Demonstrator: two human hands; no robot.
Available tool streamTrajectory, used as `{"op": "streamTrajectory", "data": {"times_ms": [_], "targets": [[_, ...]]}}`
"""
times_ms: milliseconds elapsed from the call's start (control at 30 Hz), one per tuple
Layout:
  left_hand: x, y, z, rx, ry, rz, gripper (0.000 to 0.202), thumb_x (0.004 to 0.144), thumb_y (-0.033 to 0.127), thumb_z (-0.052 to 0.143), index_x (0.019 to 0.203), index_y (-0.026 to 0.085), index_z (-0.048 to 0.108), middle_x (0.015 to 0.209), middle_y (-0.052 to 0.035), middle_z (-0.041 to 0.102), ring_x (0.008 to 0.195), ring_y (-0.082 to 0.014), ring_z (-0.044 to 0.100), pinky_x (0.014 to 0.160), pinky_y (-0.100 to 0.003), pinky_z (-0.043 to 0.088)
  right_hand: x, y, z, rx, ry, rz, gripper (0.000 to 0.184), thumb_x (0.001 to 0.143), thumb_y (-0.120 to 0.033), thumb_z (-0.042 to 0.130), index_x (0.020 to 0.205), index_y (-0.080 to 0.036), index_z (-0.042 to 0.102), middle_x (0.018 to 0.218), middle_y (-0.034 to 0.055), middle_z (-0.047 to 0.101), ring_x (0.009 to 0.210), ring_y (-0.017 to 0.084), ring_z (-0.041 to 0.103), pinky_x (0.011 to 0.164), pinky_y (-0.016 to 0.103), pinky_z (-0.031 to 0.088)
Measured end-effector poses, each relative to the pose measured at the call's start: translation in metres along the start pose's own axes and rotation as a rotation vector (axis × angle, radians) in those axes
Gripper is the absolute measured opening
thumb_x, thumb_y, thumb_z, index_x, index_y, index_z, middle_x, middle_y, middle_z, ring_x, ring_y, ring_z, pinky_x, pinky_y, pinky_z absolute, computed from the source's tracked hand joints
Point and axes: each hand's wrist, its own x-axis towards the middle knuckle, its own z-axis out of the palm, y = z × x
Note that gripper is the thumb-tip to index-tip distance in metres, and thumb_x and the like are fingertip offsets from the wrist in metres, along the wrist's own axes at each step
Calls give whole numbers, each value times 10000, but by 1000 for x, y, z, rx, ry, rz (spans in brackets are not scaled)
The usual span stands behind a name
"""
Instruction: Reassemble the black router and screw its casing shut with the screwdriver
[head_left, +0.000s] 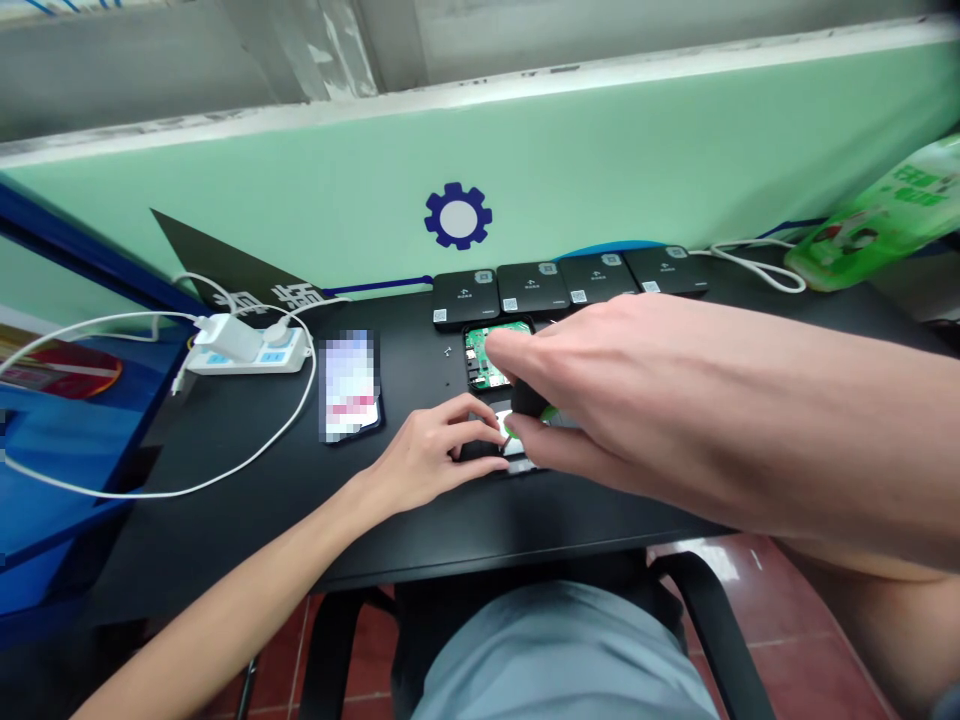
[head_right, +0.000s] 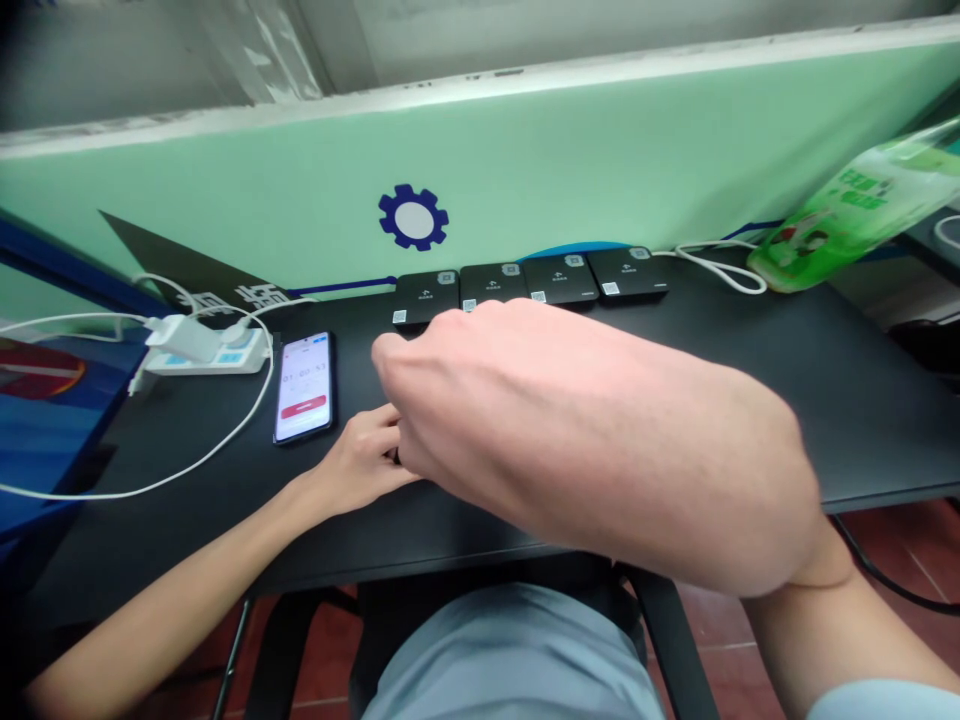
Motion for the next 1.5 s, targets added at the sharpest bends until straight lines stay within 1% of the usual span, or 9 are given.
{"op": "streamTrajectory", "data": {"times_ms": [133, 267, 367, 467, 567, 733, 1033, 1267, 1500], "targets": [[0, 0, 0, 23, 3, -17, 173, 973, 279, 839, 1139, 242, 808, 1109, -41, 749, 685, -102, 644, 642, -242, 556, 3, 0, 2, -77, -4, 22, 232, 1074, -232, 566, 859, -203, 647, 718, -15, 500, 591, 168, 430, 621, 382, 310], [2, 3, -2, 30, -18, -38, 188, 988, 314, 823, 1148, 219, 794, 1123, -49, 757, 684, -103, 659, 650, -245, 571, 5, 0, 2, -75, 3, 75, 397, 1152, -385, 443, 814, -222, 572, 712, -12, 471, 586, 169, 373, 626, 384, 286], [5, 7, -4, 28, -47, -50, 146, 1026, 321, 768, 1100, 199, 799, 1149, -71, 762, 739, -127, 704, 661, -249, 579, 8, -2, -1, -87, -51, 48, 413, 1146, -315, 305, 835, -232, 565, 729, 15, 495, 591, 190, 324, 599, 392, 215], [5, 8, -5, 15, -35, -26, 155, 1059, 332, 723, 1089, 200, 799, 1157, -76, 758, 672, -101, 659, 640, -248, 561, 10, -4, -1, -72, -91, 128, 331, 1076, -281, 330, 850, -230, 566, 697, 19, 482, 585, 194, 296, 596, 400, 214], [3, 5, -3, 6, -17, 0, 132, 1061, 321, 728, 1126, 226, 793, 1158, -62, 747, 657, -86, 625, 646, -242, 554, 8, -4, 0, -3, -43, 130, 305, 1092, -376, 390, 963, -195, 599, 748, 20, 535, 626, 194, 390, 638, 402, 325], [-1, -1, 1, 8, -1, 8, 145, 1019, 326, 791, 1127, 229, 797, 1136, -57, 740, 653, -86, 612, 646, -243, 558, 4, -2, 1, -3, -18, 11, 326, 1141, -288, 390, 1069, -135, 669, 938, 70, 642, 706, 202, 527, 666, 399, 370], [1, -1, 3, 41, 39, 30, 209, 947, 349, 882, 1093, 216, 816, 1024, -48, 744, 620, -74, 581, 641, -227, 563, 1, 5, 4, -139, 6, 70, 358, 1161, -370, 411, 873, -214, 556, 798, 9, 514, 655, 182, 378, 698, 387, 291], [1, 0, 3, 45, 33, 22, 183, 970, 340, 854, 1103, 220, 818, 977, -34, 736, 607, -80, 587, 639, -231, 557, -3, 4, 5, 40, -33, 70, 139, 1072, -172, 507, 965, -212, 586, 881, 17, 596, 724, 189, 481, 726, 367, 342], [2, 2, 0, 47, 16, 34, 187, 986, 337, 836, 1130, 224, 796, 1071, -40, 732, 632, -73, 595, 635, -219, 550, 2, 3, 5, 50, -35, 104, 161, 1092, -241, 495, 961, -209, 583, 863, 25, 590, 721, 191, 491, 693, 381, 339]]}}
